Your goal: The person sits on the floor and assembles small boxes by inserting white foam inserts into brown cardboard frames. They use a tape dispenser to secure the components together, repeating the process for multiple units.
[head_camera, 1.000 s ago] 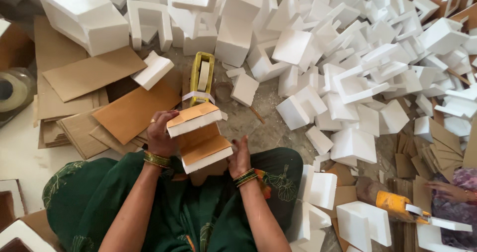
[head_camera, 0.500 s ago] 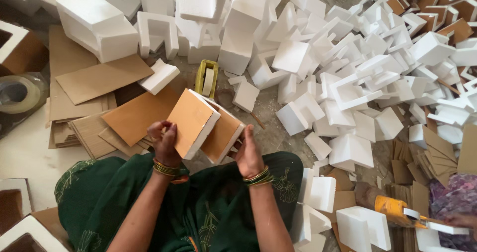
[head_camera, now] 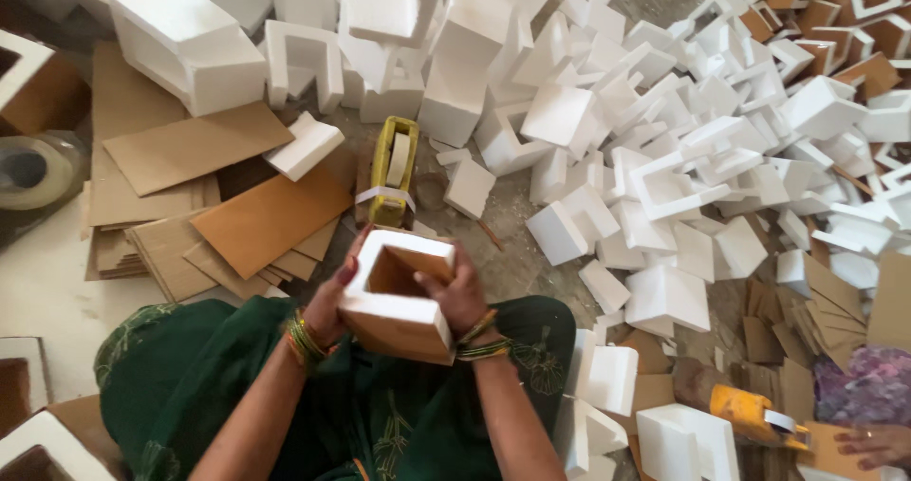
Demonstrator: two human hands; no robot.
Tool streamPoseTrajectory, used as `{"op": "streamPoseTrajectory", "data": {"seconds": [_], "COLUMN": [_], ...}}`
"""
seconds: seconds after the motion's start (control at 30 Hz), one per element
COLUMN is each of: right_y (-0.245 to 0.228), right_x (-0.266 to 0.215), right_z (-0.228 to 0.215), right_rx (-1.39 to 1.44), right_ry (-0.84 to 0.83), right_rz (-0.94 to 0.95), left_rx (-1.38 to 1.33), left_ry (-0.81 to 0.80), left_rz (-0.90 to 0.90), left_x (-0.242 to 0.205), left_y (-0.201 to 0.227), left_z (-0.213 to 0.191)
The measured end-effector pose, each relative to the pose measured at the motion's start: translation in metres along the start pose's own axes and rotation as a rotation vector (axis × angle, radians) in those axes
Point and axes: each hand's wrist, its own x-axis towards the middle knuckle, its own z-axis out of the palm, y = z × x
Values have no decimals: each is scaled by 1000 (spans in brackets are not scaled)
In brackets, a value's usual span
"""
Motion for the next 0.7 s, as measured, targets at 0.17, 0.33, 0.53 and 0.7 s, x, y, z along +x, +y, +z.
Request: {"op": "streamPoseTrajectory", "data": {"seconds": [0.17,0.33,0.53,0.7], "right_y": [28,97,129,141], "right_x": [25,82,101,76], "right_z": [19,73,109,84], "right_rx": [-479,-782,-858,-816], "right_ry": [-113,-200,-197,-8], "right_rz": [-106,-397,-333,-265], "left_rx": [754,1198,1171,1213], "left_ry": [141,244,305,392], "left_rz": [-162,383,418,379], "left_x": [16,36,62,66], "left_y": [24,1,-23,-21], "left_z": [0,-4,0,0]}}
